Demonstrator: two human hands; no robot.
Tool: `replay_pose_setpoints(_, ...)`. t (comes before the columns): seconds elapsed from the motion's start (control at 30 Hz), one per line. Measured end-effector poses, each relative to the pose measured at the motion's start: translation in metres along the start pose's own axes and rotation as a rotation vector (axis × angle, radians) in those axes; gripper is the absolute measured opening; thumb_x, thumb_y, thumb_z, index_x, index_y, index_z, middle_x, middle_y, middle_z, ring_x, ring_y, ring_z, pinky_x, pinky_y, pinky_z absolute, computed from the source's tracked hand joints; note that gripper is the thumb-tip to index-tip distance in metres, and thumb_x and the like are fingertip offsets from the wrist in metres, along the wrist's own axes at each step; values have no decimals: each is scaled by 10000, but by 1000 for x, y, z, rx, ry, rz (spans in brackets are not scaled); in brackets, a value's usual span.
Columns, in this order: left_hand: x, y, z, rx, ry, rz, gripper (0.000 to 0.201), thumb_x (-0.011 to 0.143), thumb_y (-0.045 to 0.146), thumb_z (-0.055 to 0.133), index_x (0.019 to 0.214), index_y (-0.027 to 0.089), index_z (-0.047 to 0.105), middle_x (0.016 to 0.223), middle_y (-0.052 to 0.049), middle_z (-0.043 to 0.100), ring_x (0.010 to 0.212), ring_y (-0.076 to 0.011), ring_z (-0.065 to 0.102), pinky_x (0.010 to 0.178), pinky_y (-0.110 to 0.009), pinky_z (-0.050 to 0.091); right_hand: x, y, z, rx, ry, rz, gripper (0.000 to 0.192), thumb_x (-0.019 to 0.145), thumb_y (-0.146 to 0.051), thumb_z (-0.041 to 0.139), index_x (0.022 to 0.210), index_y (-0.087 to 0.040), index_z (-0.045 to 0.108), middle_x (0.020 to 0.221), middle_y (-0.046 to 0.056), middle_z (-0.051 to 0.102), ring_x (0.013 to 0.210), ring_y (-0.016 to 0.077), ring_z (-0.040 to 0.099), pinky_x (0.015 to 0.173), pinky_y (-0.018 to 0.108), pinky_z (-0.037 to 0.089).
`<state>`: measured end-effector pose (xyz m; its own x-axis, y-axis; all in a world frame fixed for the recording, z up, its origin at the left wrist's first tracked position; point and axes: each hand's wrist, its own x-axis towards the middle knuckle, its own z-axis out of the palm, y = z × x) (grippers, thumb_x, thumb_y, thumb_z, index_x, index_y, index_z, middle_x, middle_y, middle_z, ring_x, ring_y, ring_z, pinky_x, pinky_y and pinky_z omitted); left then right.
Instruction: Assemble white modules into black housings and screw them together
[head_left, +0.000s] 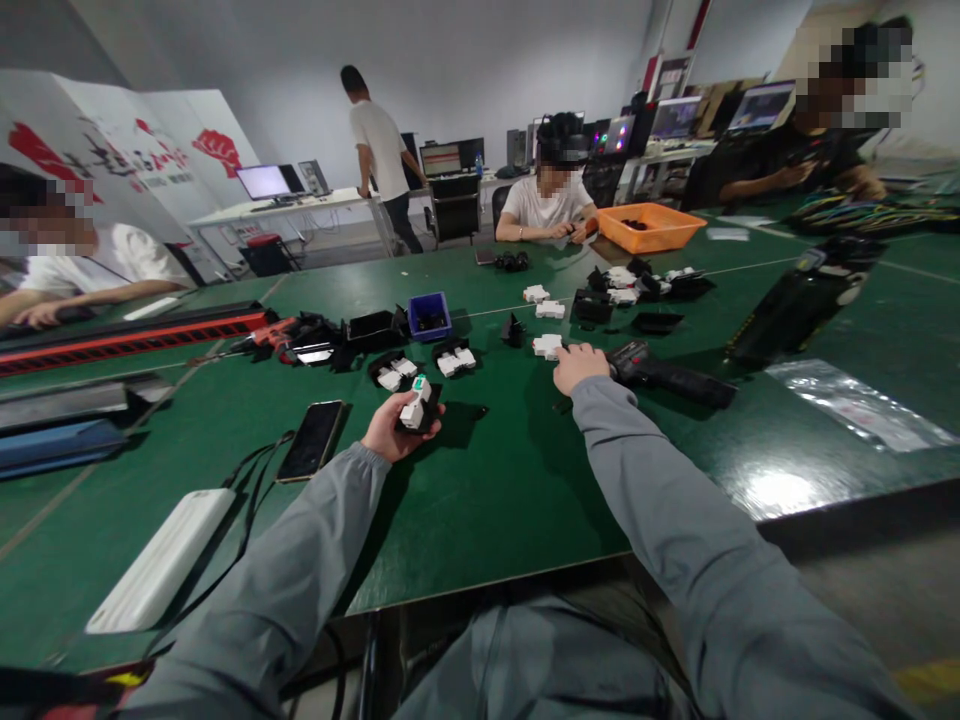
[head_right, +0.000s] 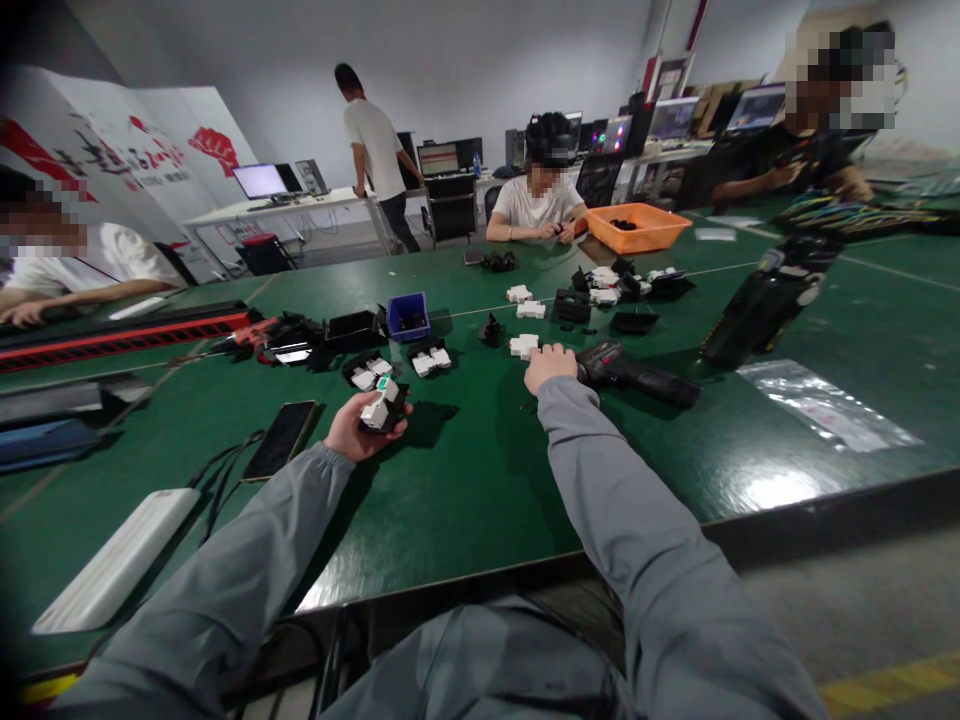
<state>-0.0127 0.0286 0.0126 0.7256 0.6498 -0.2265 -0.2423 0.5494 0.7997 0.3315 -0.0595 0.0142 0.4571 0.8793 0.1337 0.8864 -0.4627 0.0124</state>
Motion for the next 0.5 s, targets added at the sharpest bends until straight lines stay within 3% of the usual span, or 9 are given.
replay_pose_setpoints(0.17,1,-1,-1,10,0,4,422,769,342,599,1108,91,606,892,-155,719,601,-223,658,460,-272,444,2,-1,-2,12,11,71,484,918,-450,495,1215,-75,564,1234,246,609,1161,358,517,915,439,372)
replay_pose_setpoints(0.27,2,-2,-2,10,-8,8,417,774,338,593,1109,91,608,888,-157,720,600,-223,659,462,-275,452,3,-2,-4,30,19,112,500,907,-464,530,1203,-62,534,1172,258,634,1101,351,576,883,423,398)
replay_pose_setpoints(0.5,2,-2,-3,11,-10,8,419,778,338,591,1117,92,613,893,-157,720,597,-222,659,460,-279,453,6,3,-6,141,3,77,392,888,-510,558,1103,-183,576,1048,137,705,949,285,658,767,350,443)
